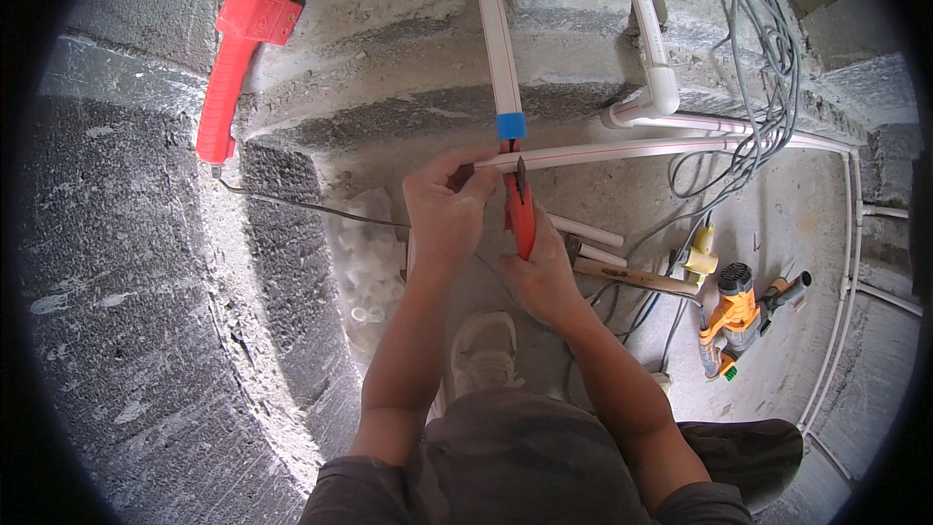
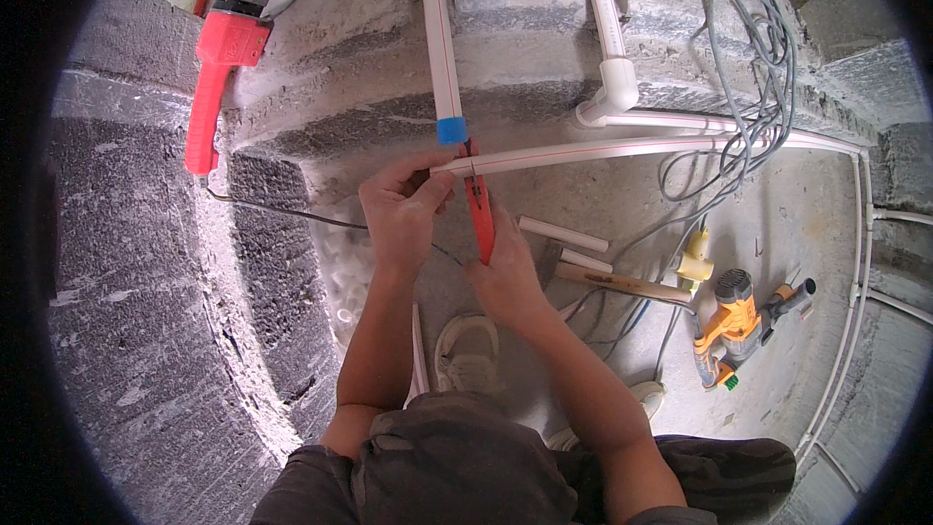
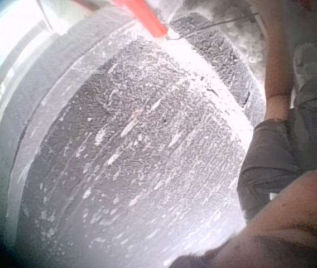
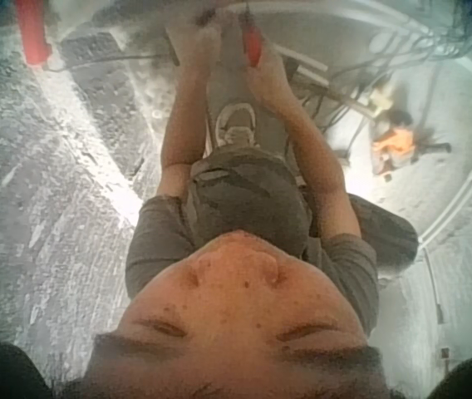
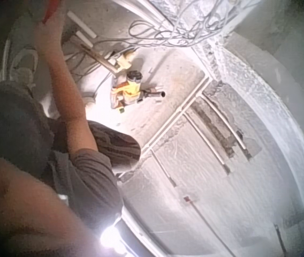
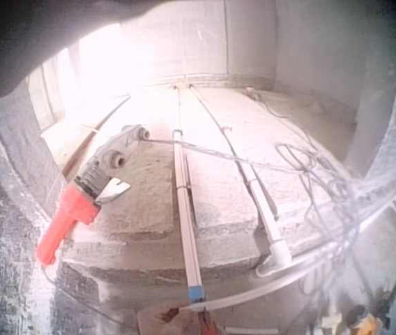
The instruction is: The person measures and cuts white PVC pipes using a pipe cutter and a pipe bending tool. They then fit the cut pieces into a junction and secure them against the wall.
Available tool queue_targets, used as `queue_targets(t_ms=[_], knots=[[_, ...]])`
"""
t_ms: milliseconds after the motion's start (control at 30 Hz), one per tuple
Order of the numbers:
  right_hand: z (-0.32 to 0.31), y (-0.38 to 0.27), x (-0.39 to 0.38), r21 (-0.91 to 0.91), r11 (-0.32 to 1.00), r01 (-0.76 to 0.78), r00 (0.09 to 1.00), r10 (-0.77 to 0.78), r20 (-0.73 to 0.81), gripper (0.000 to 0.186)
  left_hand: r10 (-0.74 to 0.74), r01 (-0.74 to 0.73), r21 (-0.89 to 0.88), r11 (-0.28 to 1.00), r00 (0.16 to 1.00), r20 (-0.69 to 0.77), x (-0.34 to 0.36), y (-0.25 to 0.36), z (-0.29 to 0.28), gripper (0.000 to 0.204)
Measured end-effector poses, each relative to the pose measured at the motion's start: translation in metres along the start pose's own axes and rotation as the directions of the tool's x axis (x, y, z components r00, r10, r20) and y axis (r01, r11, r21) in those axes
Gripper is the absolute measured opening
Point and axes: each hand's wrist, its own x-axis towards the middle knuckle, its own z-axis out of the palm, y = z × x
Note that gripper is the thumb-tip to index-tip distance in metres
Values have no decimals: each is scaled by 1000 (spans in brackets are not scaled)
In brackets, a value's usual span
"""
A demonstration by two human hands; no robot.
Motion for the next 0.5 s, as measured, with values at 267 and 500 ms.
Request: queue_targets(t_ms=[267, 500], knots=[[12, 0, 13, -30, 993, -114, 993, 114, 7, 77, -51, 50, -9, 999, 999, -13, 13, -12, -2, 17], [28, 21, 25, -118, 993, 23, 987, -41, -154, 46, -10, 10, -27, 1000, 1000, -20, 26, -30, -4, 17]])
